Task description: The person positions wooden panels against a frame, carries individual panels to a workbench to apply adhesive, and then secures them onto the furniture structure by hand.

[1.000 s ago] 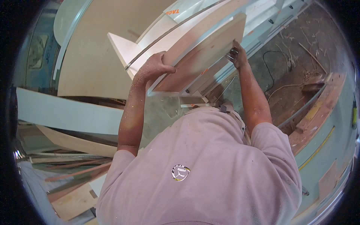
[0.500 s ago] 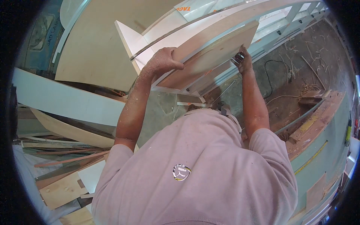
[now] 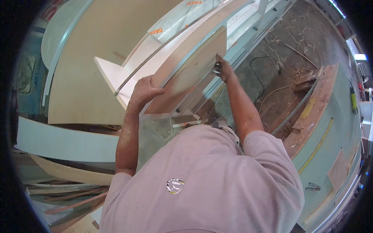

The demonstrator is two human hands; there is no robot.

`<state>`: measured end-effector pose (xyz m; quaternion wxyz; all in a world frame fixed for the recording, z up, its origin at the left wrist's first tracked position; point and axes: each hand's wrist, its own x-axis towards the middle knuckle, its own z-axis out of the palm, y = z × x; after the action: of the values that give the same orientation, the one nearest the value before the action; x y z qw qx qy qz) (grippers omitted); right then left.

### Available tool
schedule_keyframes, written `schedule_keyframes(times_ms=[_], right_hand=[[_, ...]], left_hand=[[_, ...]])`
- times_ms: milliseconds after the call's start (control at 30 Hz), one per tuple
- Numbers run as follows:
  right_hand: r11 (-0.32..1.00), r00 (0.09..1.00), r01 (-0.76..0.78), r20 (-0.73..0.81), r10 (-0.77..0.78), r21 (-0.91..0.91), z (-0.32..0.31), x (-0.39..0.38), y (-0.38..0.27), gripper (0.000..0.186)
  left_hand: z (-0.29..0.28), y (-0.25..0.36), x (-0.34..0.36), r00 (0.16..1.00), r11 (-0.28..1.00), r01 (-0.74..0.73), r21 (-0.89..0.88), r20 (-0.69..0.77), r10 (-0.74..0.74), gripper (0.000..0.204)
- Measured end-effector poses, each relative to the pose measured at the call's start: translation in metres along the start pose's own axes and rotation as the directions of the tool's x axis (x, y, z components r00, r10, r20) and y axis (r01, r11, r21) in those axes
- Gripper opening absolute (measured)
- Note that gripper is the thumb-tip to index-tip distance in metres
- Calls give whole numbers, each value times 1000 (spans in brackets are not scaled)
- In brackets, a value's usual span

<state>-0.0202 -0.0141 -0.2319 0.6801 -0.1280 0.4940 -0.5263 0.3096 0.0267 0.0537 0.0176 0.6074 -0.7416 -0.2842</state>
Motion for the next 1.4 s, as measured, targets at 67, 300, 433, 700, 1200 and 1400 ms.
schedule_keyframes(times_ms=[67,300,433,700,1200,1400], right_hand=[[999,1000,17,12,-17,35,17,-12,0,70],[998,999,49,-15,-48,38,23,-22,-6,94],[999,1000,9,-27,-7,53,26,-19,-4,114],[997,999,-41,-7,42,68,-6,-1,-8,117],[927,902,-341,331,275,158,-37,16,-35,104],[902,889,-352,390,240,249,-50,12,-31,93]], left_hand=[[0,-10,-1,1000,1000,10,-27,-1,-10,53],[2,-10,3,999,998,-28,-60,-21,26,55],[10,-9,-5,982,994,-104,-30,-159,98,69],[51,32,-32,763,941,-292,170,-551,337,74],[168,121,10,672,945,182,273,-736,83,71],[180,123,15,573,947,157,281,-807,144,60]])
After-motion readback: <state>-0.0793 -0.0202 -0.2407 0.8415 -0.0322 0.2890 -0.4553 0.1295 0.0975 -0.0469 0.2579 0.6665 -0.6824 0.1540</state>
